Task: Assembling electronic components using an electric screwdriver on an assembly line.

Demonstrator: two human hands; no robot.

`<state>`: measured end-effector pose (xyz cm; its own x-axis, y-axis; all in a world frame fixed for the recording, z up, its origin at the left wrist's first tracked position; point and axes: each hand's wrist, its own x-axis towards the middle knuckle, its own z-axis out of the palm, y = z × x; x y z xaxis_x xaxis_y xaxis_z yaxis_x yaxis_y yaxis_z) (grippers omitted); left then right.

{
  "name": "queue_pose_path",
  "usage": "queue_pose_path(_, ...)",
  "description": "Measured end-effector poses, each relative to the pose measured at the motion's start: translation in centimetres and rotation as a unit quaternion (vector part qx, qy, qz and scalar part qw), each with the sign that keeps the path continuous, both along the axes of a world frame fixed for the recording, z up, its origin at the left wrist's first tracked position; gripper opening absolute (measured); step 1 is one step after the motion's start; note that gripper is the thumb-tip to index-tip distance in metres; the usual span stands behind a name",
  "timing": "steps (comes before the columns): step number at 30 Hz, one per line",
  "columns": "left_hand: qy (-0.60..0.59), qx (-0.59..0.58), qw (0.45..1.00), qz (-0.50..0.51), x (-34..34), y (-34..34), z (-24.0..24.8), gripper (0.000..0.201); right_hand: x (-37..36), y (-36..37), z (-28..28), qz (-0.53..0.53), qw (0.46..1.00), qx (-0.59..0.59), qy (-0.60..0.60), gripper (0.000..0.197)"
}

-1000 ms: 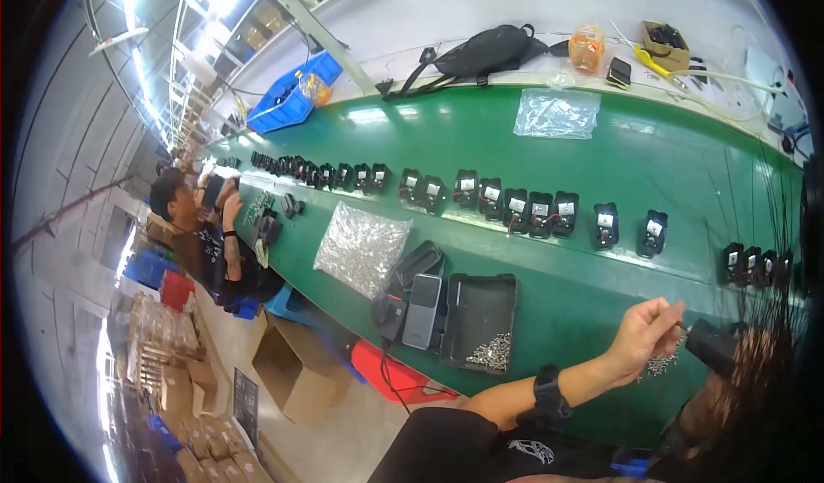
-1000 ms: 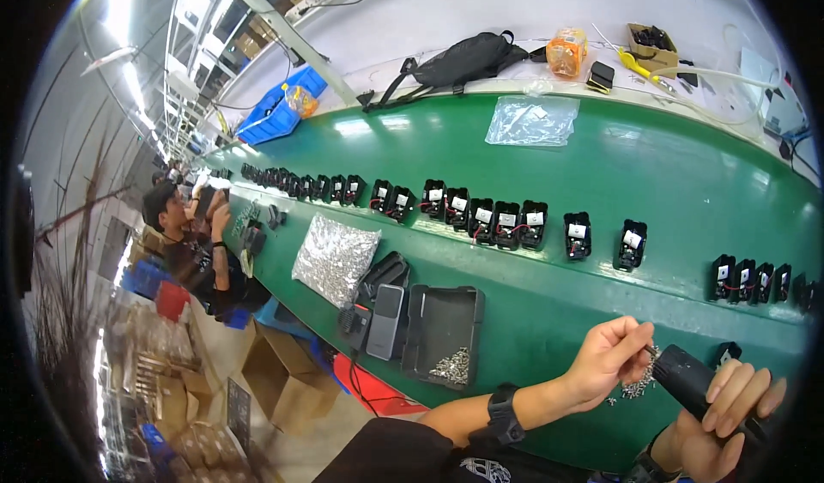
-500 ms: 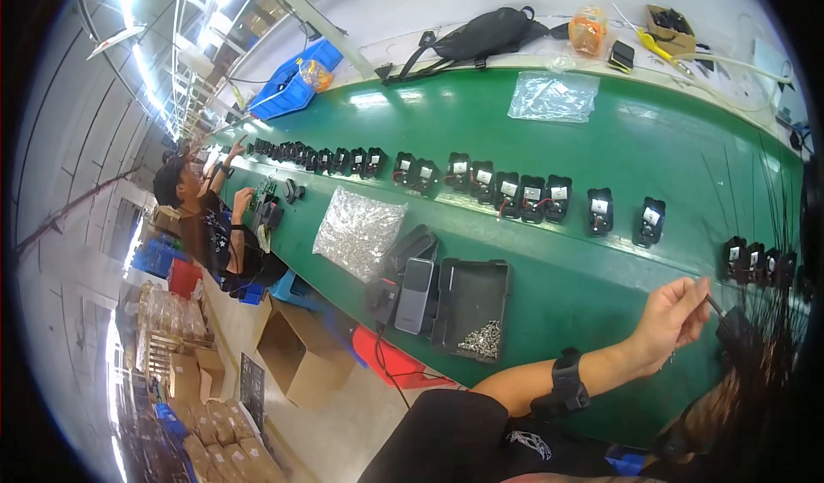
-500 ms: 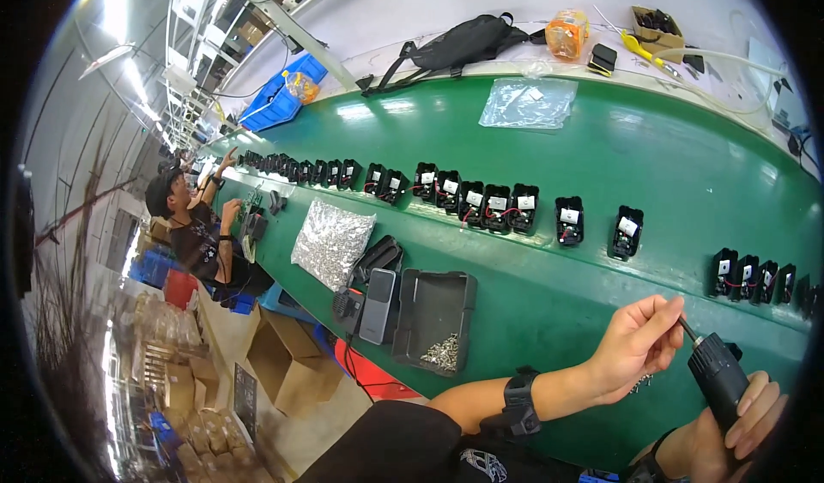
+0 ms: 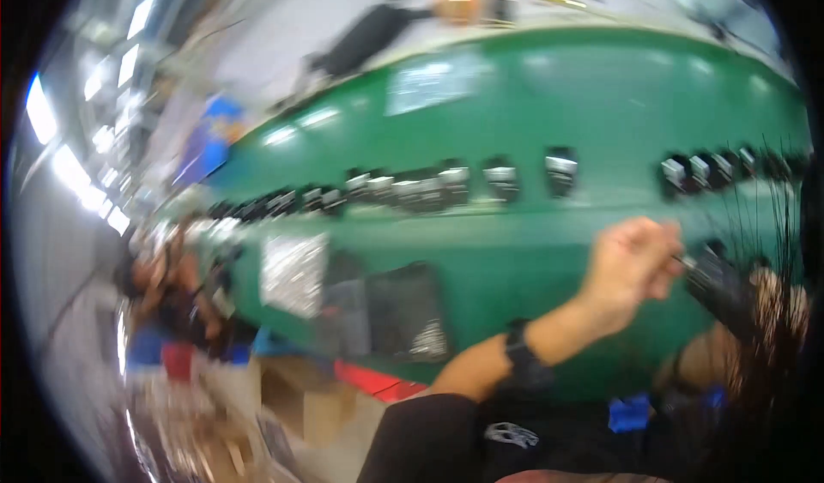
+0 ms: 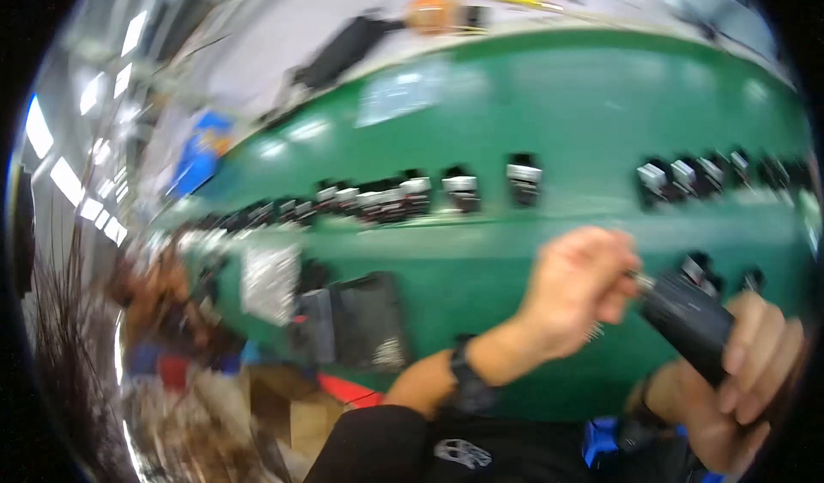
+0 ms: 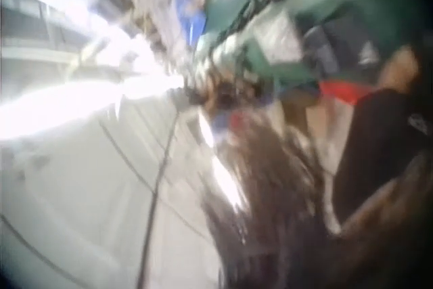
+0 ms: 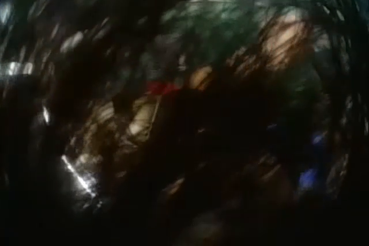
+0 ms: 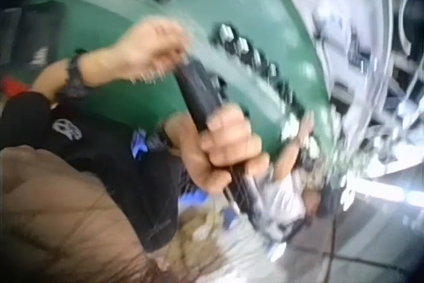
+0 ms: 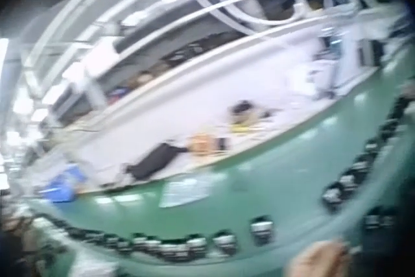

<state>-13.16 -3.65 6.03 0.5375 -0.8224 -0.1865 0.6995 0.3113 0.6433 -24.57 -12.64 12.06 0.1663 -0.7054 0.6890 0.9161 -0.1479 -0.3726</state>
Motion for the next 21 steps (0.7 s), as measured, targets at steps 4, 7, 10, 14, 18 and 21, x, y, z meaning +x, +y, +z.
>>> queue_pose_path(4, 0.018, -0.041, 0.997, 0.065, 2.4, 2.7, -0.1, 0.021, 2.7, 1.4, 1.1, 0.063, 0.996, -0.055, 0.005, 0.036)
queue_pose_path(7, 0.072, -0.086, 0.993, 0.029, 1.8, 1.7, 0.3, 0.021, 2.8, 0.8, 1.7, 0.027, 0.996, -0.076, -0.032, 0.028)
queue_pose_path(10, 0.107, -0.103, 0.989, -0.009, 1.2, 1.3, 0.4, 0.021, 1.4, 0.1, 2.0, 0.028, 0.992, -0.119, -0.016, 0.031)
queue_pose_path(14, 0.040, -0.125, 0.991, -0.020, 0.8, 1.2, 0.4, 0.022, 0.5, 0.6, 2.4, 0.016, 0.994, -0.103, -0.044, 0.030)
queue_pose_path(18, 0.060, -0.112, 0.992, -0.025, 1.1, 1.1, 0.3, 0.029, 0.8, 0.4, 2.0, 0.013, 0.992, -0.120, -0.047, 0.031)
queue_pose_path(21, 0.133, -0.118, 0.984, -0.031, 1.3, 0.9, 0.1, 0.034, 1.1, 0.4, 1.7, 0.012, 0.990, -0.133, -0.038, 0.031)
